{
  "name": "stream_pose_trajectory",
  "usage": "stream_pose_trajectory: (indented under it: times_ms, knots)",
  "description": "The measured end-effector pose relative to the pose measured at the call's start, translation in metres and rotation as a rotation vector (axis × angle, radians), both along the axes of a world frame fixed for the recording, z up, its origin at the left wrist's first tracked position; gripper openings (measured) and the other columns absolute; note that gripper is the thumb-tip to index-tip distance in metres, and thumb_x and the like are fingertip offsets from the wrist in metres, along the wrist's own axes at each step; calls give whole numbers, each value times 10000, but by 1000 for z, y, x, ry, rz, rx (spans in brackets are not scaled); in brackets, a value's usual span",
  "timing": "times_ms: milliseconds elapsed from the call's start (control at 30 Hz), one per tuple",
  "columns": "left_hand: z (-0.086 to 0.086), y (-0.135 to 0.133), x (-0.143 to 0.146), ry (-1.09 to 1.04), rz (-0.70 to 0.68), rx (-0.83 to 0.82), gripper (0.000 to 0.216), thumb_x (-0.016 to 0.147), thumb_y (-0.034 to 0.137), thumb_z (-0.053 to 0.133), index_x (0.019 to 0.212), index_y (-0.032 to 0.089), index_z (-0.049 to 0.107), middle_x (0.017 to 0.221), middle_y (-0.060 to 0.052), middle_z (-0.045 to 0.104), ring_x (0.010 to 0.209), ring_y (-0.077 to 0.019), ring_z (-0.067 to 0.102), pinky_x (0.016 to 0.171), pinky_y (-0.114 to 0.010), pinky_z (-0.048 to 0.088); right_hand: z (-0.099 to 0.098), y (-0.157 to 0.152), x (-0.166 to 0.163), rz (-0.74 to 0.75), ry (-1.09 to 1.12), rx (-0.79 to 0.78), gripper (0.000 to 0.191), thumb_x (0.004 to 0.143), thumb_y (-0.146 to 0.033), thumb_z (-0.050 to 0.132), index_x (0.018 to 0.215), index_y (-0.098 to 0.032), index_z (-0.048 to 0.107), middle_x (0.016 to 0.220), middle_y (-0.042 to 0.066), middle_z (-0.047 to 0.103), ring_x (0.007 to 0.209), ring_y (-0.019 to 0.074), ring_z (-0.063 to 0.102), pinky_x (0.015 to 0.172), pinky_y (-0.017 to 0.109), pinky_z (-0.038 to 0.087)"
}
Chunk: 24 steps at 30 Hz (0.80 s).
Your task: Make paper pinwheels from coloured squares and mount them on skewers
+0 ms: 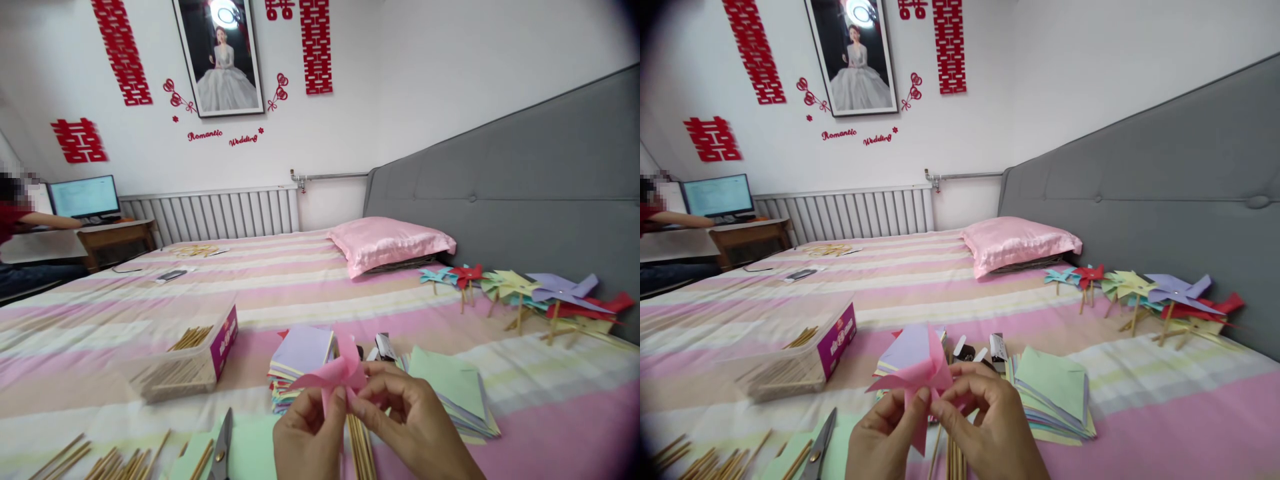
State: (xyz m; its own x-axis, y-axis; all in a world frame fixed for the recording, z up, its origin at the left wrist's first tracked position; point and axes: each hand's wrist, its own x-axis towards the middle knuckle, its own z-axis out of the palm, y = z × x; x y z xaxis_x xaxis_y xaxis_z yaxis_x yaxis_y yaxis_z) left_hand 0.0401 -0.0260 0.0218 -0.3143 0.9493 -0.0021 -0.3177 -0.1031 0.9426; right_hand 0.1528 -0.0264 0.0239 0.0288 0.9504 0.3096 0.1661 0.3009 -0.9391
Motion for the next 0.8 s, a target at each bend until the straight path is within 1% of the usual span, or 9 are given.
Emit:
stream_pose_trajectory:
  times_ms: [33,100,200,300,367,467,533,667,800]
  knots:
    - [-1,1,-2,2,12,-2,213,481,243,767,429,148,584,402,43,545,413,-76,453,428,-161,353,0,0,2,-15,33,-6,223,672,-377,653,641,-155,659,1016,98,617,593,133,587,537,239,465]
    - [-3,5,-10,16,42,-19,172,519,237,743,478,155,598,394,59,515,398,-62,412,402,-150,309,0,2,10,-77,101,-36,245,661,-402,659,736,-168,652,938,77,643,510,108,556,514,242,460]
    - [-6,10,-22,31,75,-56,125,562,255,716,615,157,660,402,63,520,383,-63,384,390,-160,276,-4,9,24,-203,159,-94,314,690,-429,623,879,-178,619,560,-3,611,511,149,575,497,237,450]
    - [-7,13,-29,-2,59,-77,179,582,259,702,724,153,676,470,47,579,400,-74,400,415,-176,297,-13,20,36,-351,53,-42,280,701,-402,594,864,-176,616,716,40,663,549,172,609,478,246,440]
    - [-6,13,-29,0,56,-88,190,577,254,700,731,146,678,519,29,618,434,-85,434,435,-179,313,-21,26,41,-387,-178,-38,187,738,-340,536,812,-198,633,728,40,675,589,194,622,510,267,441]
    - [-3,12,-22,30,58,-78,146,540,231,710,636,127,676,471,25,594,473,-97,469,461,-173,333,-36,33,44,-371,-585,-96,193,763,-222,466,770,-240,658,758,27,699,694,217,632,604,287,431]
    - [-2,10,-14,3,12,-73,115,520,210,709,573,119,666,435,26,571,465,-94,469,465,-171,339,-45,36,42,-348,-760,-128,249,775,-181,435,827,-252,668,858,33,706,809,229,627,654,285,413]
    - [-10,9,-3,-82,-137,-105,164,481,228,729,458,112,617,374,27,525,379,-57,389,415,-164,284,-56,40,34,-237,-890,-166,310,796,-149,401,938,-285,641,985,24,675,888,211,611,642,257,382]
    - [-30,14,0,-175,-291,-170,235,455,294,757,481,112,610,417,7,547,380,-60,404,425,-175,292,-57,43,26,-182,-967,-236,159,749,-237,520,844,-272,644,896,30,666,805,219,627,552,250,338]
